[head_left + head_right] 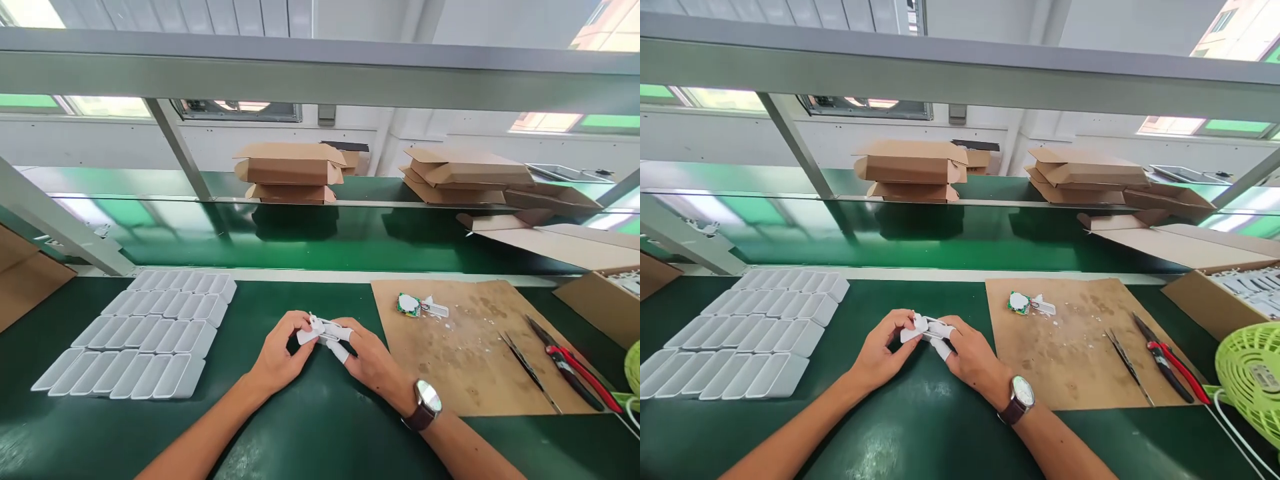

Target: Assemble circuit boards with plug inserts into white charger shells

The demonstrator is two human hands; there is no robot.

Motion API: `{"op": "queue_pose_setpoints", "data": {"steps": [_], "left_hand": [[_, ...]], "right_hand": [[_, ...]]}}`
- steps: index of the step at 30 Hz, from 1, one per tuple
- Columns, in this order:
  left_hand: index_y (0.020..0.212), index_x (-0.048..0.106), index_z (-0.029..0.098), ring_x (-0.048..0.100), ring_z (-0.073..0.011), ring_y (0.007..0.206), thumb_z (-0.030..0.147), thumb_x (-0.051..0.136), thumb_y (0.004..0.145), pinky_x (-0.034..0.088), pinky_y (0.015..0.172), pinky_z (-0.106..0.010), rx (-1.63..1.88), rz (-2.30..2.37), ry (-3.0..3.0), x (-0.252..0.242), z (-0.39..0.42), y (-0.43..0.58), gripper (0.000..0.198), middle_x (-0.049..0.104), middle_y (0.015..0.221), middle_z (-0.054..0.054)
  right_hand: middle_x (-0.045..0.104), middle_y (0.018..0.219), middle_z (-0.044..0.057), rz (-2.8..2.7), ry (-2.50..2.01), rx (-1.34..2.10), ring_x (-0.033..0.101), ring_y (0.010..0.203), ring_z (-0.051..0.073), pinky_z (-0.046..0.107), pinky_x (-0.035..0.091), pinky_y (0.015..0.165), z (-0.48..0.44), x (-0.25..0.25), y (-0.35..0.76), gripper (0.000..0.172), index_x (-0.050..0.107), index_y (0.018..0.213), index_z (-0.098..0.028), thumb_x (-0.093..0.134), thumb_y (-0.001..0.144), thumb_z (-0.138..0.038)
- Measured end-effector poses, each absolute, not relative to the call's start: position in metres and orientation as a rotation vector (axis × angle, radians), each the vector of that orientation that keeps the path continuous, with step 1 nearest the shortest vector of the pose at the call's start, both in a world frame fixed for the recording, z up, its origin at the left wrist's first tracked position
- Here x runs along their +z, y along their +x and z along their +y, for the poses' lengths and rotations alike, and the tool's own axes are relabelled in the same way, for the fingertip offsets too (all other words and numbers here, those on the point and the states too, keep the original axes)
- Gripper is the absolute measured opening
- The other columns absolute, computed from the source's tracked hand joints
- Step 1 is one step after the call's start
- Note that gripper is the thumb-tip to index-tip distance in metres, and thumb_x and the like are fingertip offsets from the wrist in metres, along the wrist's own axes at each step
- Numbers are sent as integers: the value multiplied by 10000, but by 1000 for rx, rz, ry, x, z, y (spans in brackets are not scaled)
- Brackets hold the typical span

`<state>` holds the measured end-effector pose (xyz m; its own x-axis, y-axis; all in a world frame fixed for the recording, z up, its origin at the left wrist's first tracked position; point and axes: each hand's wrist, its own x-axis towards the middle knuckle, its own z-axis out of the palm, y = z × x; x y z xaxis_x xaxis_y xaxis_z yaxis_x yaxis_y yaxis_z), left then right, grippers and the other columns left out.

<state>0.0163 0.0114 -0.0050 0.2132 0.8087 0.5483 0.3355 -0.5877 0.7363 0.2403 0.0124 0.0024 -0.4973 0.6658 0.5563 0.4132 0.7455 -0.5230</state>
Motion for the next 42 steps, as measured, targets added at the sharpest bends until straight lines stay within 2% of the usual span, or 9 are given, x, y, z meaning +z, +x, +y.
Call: {"op": "queue_pose_setpoints", "data": {"steps": [6, 13, 20, 25, 31, 32, 34, 37, 42], "left_hand": [[988, 549, 230, 669, -145, 935, 162, 601, 926, 598, 794, -271, 1339, 1065, 2044, -4, 11, 17, 105, 632, 1050, -48], [972, 528, 237, 637, -134, 870, 193, 595, 938, 566, 757, -259, 1266, 1115, 2046, -1, 9, 18, 87, 618, 999, -29], [974, 505, 246, 597, -126, 811, 210, 562, 955, 534, 750, -249, 1197, 1128, 2034, -2, 10, 16, 71, 600, 936, -3], [961, 507, 241, 595, -129, 785, 244, 555, 961, 528, 733, -253, 1170, 1152, 2024, -2, 11, 16, 48, 600, 902, 5], [955, 516, 231, 630, -143, 800, 296, 553, 965, 564, 765, -299, 1156, 1198, 2011, -5, 13, 14, 76, 627, 908, -7], [1000, 527, 233, 648, -152, 825, 315, 588, 951, 575, 780, -315, 1155, 1213, 2010, -6, 13, 13, 113, 644, 947, -15], [1194, 522, 248, 684, -187, 928, 360, 715, 876, 593, 840, -362, 1166, 1229, 2034, -10, 12, 13, 389, 667, 1101, -48], [1482, 347, 281, 684, -244, 1068, 378, 823, 788, 588, 925, -431, 1247, 1162, 2136, -11, 8, 17, 847, 636, 1281, -101], [1538, 300, 275, 665, -232, 1013, 329, 732, 888, 585, 895, -436, 1459, 1014, 2316, -4, 2, 24, 782, 655, 1254, -122]], "right_hand": [[647, 1182, 127, -2258, -901, 298, 673, 982, 248, 378, 612, 795, 11, 3, 238, 314, 508, 1323, -224, 464, 1019, -158], [655, 1080, 98, -2255, -952, 337, 663, 867, 231, 361, 592, 727, 14, -3, 236, 239, 534, 1209, -216, 524, 982, -141], [672, 1167, 102, -2165, -931, 435, 703, 953, 239, 370, 602, 788, 13, -10, 240, 213, 535, 1206, -233, 562, 1000, -183], [682, 1113, 88, -2135, -999, 452, 696, 923, 239, 365, 599, 781, 13, -8, 237, 317, 518, 1299, -233, 581, 990, -200], [651, 1084, 97, -2180, -902, 452, 641, 905, 213, 360, 583, 800, 16, -7, 233, 244, 595, 1176, -218, 510, 965, -130], [648, 1112, 103, -2142, -908, 508, 642, 917, 214, 369, 584, 811, 16, -7, 232, 242, 602, 1175, -219, 514, 961, -148], [648, 1172, 104, -1955, -930, 732, 653, 967, 220, 387, 587, 846, 16, -6, 229, 244, 605, 1191, -229, 547, 953, -223], [692, 1130, 79, -1513, -936, 1280, 686, 987, 228, 407, 601, 865, 15, -1, 223, 295, 608, 1174, -236, 623, 928, -399], [741, 990, 72, -1111, -857, 1827, 735, 879, 271, 498, 573, 904, 12, 8, 217, 448, 645, 1070, -194, 718, 843, -573]]}}
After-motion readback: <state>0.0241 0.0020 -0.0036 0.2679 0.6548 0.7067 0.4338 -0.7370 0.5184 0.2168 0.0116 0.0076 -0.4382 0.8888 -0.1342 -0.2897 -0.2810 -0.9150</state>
